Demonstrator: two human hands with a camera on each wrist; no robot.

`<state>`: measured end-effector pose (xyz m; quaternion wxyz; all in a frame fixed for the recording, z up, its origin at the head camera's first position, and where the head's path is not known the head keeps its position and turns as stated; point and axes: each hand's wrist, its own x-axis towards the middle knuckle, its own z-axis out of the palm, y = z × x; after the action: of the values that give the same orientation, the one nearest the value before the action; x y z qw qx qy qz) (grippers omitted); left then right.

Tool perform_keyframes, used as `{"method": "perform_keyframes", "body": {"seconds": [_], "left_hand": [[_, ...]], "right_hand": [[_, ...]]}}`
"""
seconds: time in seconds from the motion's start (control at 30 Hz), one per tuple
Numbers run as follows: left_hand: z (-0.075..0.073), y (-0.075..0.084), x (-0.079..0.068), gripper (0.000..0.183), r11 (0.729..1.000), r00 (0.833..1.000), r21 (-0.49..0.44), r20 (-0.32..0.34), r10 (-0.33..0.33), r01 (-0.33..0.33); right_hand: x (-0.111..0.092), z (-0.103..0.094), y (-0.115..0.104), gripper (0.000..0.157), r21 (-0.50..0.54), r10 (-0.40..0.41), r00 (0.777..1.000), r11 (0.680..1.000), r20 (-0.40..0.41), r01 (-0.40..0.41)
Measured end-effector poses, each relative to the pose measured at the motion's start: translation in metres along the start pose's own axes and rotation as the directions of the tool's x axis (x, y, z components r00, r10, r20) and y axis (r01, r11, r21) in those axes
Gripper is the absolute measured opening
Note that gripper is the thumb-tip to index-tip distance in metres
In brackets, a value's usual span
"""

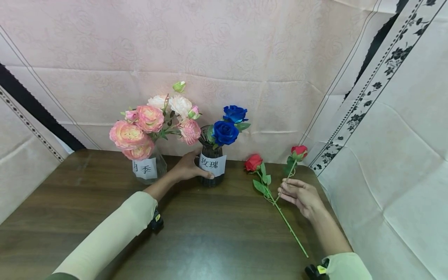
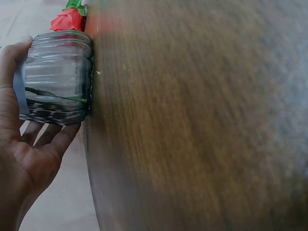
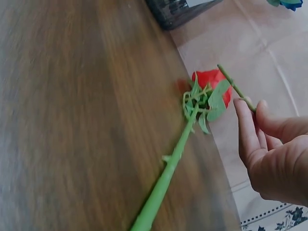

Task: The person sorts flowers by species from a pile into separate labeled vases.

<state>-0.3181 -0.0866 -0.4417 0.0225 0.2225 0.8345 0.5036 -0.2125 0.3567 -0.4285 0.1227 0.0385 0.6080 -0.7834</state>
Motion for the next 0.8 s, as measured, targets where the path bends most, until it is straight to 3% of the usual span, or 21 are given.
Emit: {"method": "perform_keyframes", "body": {"seconds": [0.5,0.8], "left_hand": [[0.001,0.005,-0.002,0.093,1.000,1.000,-0.003,0.012,-0.011,0.011],[0.000,0.004,-0.002,0.095,1.000,0.999,0.002,0.012,-0.031,0.031]], "right_hand": [[0.005,0.033,-0.017,0.022,0.200,-0.145,0.977,0.964,-0.156,0.174],[0.006,0.057,-0.034,0.012,0.322,-0.158,0.964,0.920,-0.215,0.223]]}}
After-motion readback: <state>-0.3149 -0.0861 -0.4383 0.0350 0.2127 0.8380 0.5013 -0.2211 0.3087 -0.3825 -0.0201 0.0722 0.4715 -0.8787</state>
